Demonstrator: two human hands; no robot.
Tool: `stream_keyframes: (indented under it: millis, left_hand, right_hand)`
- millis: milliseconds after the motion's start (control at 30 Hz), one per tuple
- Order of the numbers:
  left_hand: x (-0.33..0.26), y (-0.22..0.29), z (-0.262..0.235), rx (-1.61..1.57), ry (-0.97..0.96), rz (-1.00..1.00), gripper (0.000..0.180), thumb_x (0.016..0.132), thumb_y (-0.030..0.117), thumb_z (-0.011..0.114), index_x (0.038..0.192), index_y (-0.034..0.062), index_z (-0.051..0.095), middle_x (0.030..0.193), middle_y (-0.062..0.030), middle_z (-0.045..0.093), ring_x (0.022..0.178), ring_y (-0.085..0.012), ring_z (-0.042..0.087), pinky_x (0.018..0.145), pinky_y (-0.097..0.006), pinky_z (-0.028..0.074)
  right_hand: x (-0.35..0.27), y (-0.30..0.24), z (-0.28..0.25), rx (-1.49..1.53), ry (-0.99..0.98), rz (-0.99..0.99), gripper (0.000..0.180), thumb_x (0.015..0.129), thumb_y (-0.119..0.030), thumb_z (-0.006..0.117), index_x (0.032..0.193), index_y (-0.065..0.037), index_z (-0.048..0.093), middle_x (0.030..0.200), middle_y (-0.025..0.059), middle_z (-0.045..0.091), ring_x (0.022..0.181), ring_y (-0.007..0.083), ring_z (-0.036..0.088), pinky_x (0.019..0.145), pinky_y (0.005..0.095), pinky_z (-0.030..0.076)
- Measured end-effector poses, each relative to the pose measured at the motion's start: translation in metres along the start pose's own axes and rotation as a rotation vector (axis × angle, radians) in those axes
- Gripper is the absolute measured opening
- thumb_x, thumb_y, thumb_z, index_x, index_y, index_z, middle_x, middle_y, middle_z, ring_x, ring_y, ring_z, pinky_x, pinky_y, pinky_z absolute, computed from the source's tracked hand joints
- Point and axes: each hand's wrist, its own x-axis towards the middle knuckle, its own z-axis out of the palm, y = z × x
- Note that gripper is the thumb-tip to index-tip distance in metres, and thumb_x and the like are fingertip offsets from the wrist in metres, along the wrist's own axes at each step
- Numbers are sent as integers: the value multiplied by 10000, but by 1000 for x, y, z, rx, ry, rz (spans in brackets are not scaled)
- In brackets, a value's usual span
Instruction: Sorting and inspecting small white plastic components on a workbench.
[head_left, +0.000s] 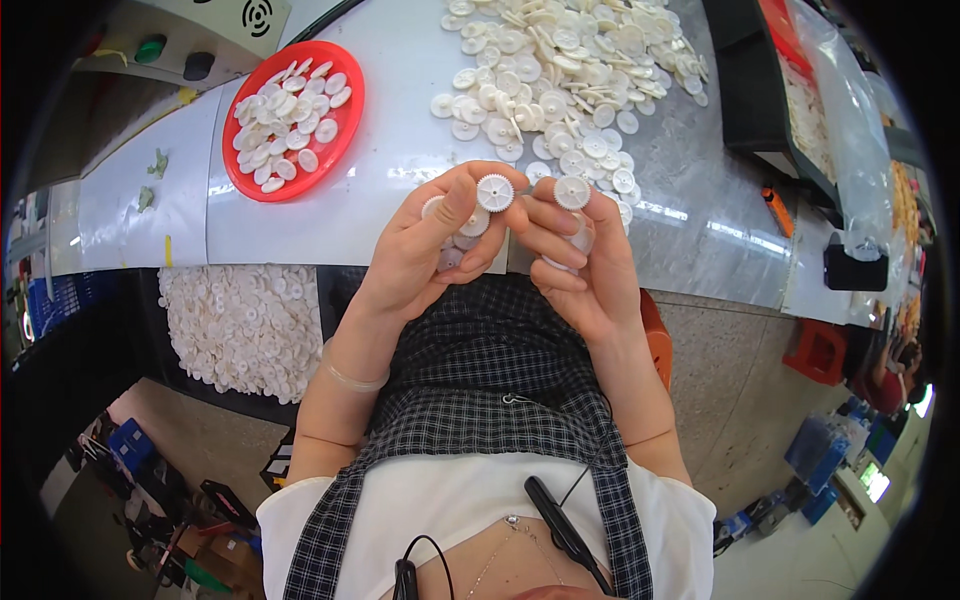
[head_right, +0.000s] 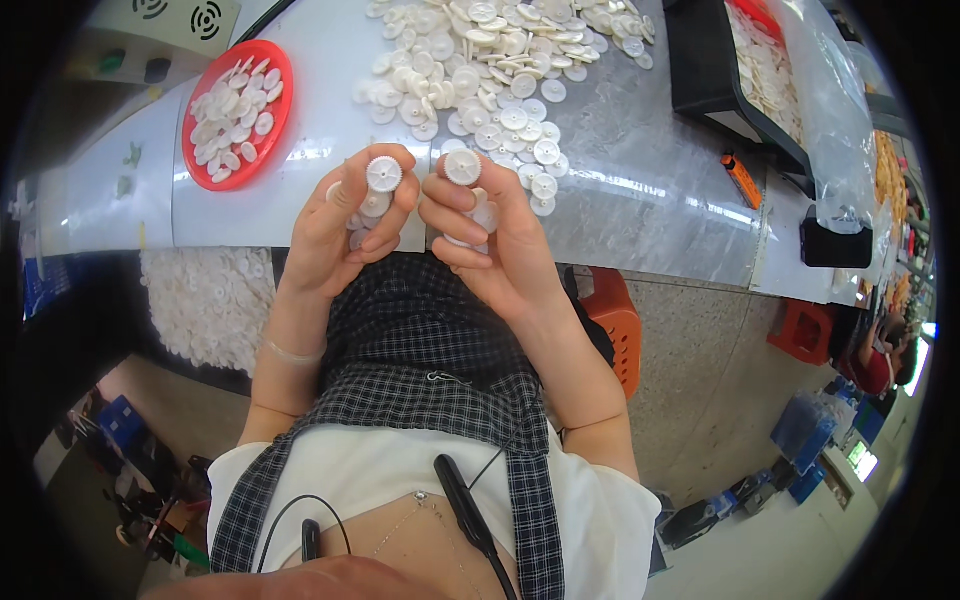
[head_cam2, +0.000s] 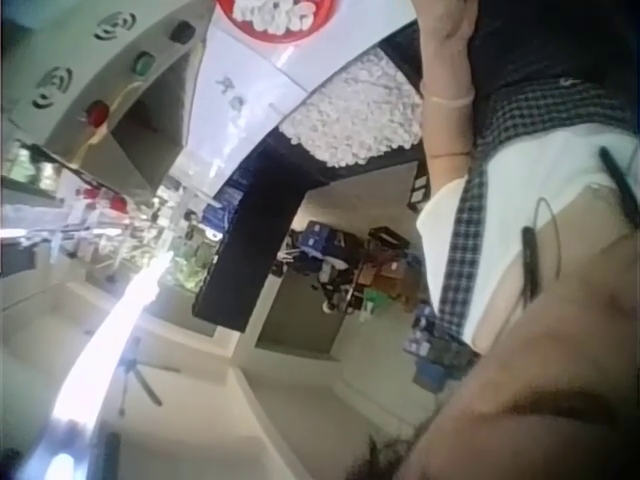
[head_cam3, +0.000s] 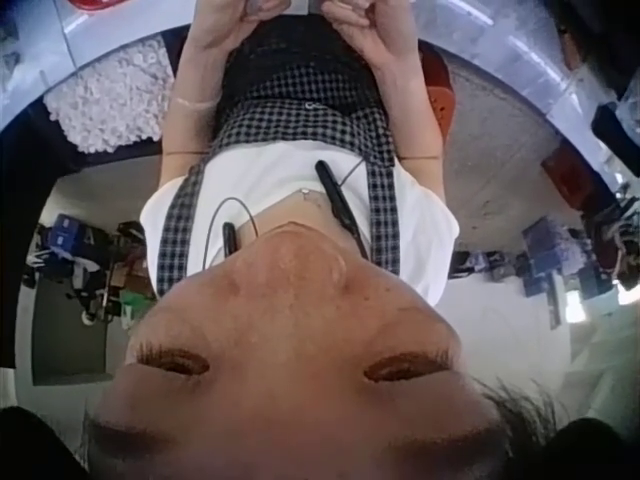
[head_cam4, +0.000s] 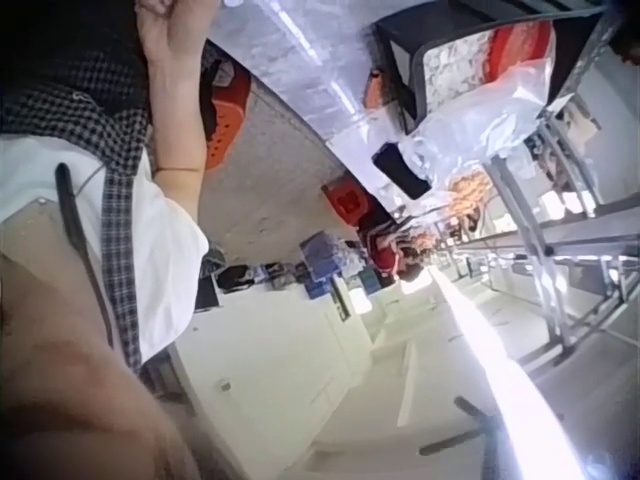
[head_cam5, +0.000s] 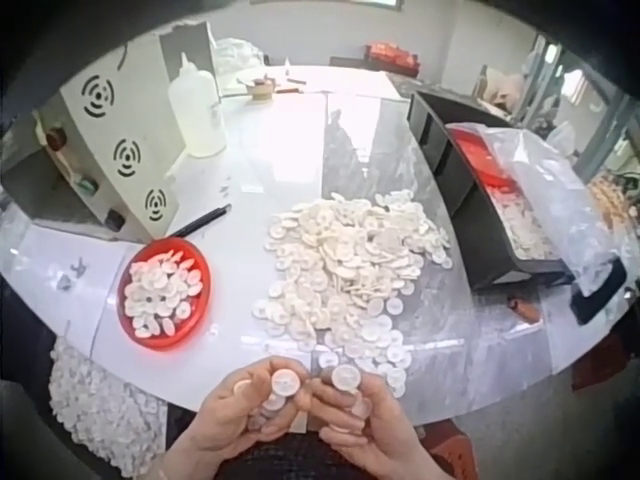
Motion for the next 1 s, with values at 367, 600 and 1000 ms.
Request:
stream_keyframes:
  millis: [367, 600, 1000]
  left_hand:
    - [-3, 2, -1, -24, 4, 5, 457, 996, 406, 427, 1214, 6, 472, 934, -73, 552, 523, -20, 361, 383, -136, 264]
    - [-58, 30, -25, -43, 216, 113, 387, 1001, 372, 413, 1156, 26, 487, 941, -71, 575, 565, -29, 399, 408, -146, 290]
    - [-221, 93, -121, 1123, 1100, 46, 483, 1010, 373, 398, 1286, -13, 484, 1266, -149, 536, 1134, -201, 510, 956, -310, 386]
  right_hand:
    - [1, 4, 2, -58, -24, -6, 199, 976, -273, 447, 936, -81, 482, 746, -45, 395, 535, 10, 336, 380, 137, 267]
    - [21, 42, 23, -272, -88, 131, 187, 961, -258, 474, 920, -79, 505, 717, -52, 397, 517, 12, 329, 398, 152, 259]
    - [141, 232, 1, -1283, -335, 89, 310, 894, -238, 549, 1083, 8, 562, 881, 91, 562, 759, 162, 548, 695, 310, 458]
